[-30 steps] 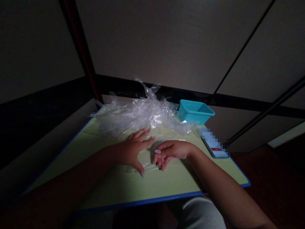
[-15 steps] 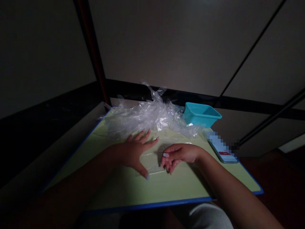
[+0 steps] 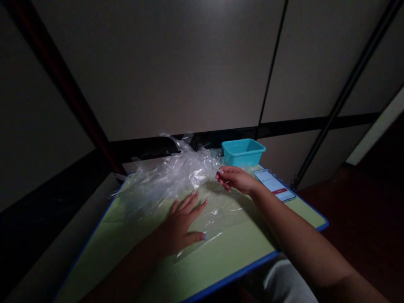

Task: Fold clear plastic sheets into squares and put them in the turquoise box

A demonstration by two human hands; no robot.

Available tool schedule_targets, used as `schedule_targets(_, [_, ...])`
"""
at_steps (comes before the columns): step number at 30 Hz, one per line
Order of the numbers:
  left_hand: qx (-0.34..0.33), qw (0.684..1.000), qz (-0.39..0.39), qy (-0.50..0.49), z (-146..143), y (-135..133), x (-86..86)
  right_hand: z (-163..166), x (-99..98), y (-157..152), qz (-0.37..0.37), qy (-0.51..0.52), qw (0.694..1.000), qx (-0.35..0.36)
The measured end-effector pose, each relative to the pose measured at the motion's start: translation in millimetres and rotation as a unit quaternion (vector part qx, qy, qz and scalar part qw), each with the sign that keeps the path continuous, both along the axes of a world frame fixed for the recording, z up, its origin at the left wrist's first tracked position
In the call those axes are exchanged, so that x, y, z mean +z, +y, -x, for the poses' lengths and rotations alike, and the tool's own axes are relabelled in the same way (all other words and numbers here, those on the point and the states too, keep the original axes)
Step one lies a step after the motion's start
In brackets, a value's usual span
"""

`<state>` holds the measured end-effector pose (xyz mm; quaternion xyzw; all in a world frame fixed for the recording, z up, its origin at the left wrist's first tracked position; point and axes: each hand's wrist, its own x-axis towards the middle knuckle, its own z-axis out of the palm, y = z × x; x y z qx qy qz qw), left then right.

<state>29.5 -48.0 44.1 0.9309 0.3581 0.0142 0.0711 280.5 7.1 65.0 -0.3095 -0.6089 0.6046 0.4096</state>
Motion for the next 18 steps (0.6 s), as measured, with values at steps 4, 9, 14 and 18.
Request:
schedule_targets(4, [-0.045,0.999,-0.006,-0.021,5.1,11.5,-7.9,-4.8,-0.1,7.7,-0.035,-0.05,0.996,-0.068])
schedule_targets(9, [-0.006,0.998,-0.029,-0.047,11.8,22.2,-10.2,-7.2,-1.4,9.5,-0.167,-0.392,0.884,-0.191])
schedule_targets(14, [-0.012,0.999,-0.014,-0.039,9.0,16.7,-11.5,-7.4,-6.1,9.1,-0.2,-0.571,0.776,-0.181])
schedule_targets(18, [-0.029,0.998,-0.002,-0.05,7.2,13.3,-15.5,-4.5,-6.0,7.5,-0.198,-0.609,0.755,-0.14])
